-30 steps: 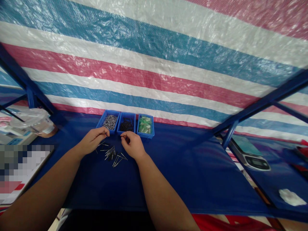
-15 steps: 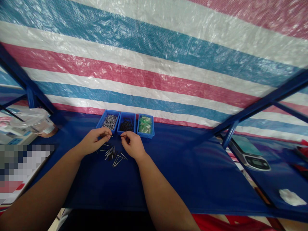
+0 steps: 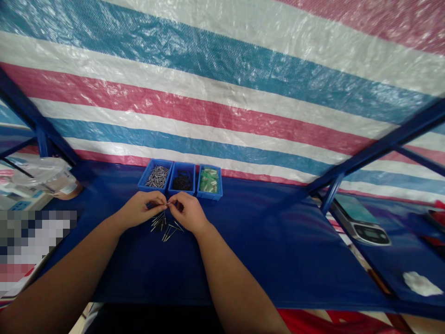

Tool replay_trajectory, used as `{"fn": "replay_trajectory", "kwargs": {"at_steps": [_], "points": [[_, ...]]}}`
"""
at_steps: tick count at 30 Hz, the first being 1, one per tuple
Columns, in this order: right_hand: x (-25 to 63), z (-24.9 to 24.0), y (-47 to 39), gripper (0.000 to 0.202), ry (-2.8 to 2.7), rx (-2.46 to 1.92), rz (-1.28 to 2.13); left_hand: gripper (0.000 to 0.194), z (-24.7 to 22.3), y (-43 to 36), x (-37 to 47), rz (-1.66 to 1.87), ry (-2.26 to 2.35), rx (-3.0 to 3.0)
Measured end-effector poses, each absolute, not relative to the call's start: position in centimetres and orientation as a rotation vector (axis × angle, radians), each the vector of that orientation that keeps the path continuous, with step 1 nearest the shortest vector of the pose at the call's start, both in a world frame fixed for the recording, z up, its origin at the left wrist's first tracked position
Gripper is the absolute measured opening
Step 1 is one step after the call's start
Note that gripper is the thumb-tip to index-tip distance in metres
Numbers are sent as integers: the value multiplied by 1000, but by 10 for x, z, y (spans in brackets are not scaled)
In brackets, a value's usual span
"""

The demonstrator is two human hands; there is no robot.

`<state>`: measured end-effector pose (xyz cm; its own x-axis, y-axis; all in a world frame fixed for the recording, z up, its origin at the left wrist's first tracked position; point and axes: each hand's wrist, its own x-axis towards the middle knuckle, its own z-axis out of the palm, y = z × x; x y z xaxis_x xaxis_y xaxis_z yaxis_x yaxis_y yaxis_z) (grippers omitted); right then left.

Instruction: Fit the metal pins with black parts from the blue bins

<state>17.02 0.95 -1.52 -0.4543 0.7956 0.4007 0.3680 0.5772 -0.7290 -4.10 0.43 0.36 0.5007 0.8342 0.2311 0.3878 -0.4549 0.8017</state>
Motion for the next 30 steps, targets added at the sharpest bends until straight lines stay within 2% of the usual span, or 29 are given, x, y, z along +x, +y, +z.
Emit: {"fn": "replay_trajectory", "kwargs": {"at_steps": [8,16,20,23,30], "points": [[172,-12,9,10,-2046,-936,697,21,0,8,-44,825,1094,1980],[172,-15,11,10,-1927,-978,671,24,0,12,-50,858,1226,2159],[172,-18,13,17,-1841,-1033,704,32,-5,15,-54,1064,1496,2012],[173,-19,14,12,-1874,-1062,689,38,-10,18,-57,1129,1699,1870],[174,-19,14,9,-2041,-1059,704,37,-16,23,-60,1163,1847,1876]]}}
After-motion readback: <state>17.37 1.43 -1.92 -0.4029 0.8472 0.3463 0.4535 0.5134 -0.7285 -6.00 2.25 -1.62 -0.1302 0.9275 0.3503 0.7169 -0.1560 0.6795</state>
